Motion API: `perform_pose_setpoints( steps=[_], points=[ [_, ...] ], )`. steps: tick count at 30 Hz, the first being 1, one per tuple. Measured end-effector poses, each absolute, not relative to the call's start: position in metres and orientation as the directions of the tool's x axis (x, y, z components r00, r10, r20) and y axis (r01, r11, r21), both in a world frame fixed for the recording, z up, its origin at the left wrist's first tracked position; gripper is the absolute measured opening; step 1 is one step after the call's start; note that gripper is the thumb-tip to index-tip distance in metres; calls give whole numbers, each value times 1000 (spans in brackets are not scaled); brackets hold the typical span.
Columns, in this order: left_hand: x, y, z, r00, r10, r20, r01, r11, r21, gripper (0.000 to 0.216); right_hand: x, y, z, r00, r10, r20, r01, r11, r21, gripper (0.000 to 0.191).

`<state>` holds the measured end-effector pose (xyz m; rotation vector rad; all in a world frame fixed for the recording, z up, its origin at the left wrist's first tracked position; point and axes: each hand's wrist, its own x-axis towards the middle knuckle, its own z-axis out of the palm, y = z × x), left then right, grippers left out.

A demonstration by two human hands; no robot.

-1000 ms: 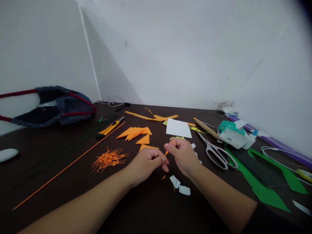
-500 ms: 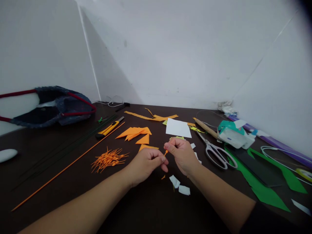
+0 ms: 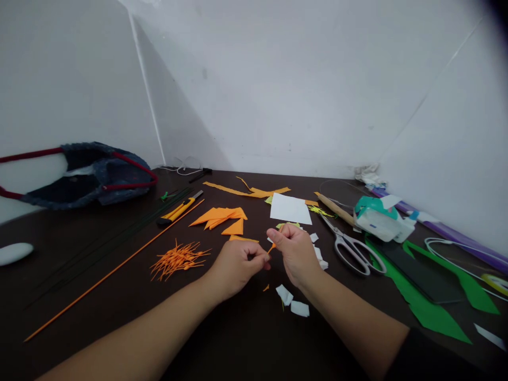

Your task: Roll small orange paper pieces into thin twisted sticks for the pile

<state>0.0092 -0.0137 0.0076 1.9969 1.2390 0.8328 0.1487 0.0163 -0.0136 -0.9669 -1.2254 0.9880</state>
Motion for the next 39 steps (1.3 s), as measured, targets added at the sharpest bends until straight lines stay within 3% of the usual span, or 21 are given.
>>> perform_pose_setpoints(
  steps=[7,18,20,22,24,26,31,35,39],
  points=[
    [13,-14,5,431,815,387,690,-574,441,24,147,12,-9,208,944,257,63,249,-967,44],
    [13,-9,1,399,764,507,764,-582,277,19,145,10,-10,238,947,215,64,206,-976,45],
    [12,-9,1,368,777,510,747,-574,336,17,146,12,-11,242,947,211,37,208,-977,45],
    [10,-10,3,316,840,441,647,-530,548,10,148,14,-12,238,947,215,7,220,-976,45],
    [10,-11,7,305,909,284,414,-395,820,9,150,15,-12,226,949,221,-25,233,-972,44],
    [10,-12,10,357,925,132,156,-199,968,10,150,14,-11,204,952,230,-64,247,-967,44],
    [17,-14,8,375,926,-29,-104,73,992,17,146,9,-9,140,963,230,-118,247,-962,42],
    [17,-12,3,301,953,-33,-146,80,986,11,148,10,-9,82,969,234,-178,245,-953,31],
    [12,-12,4,317,947,-47,-166,105,980,10,157,13,-5,-172,960,221,-391,140,-910,22]
  ],
)
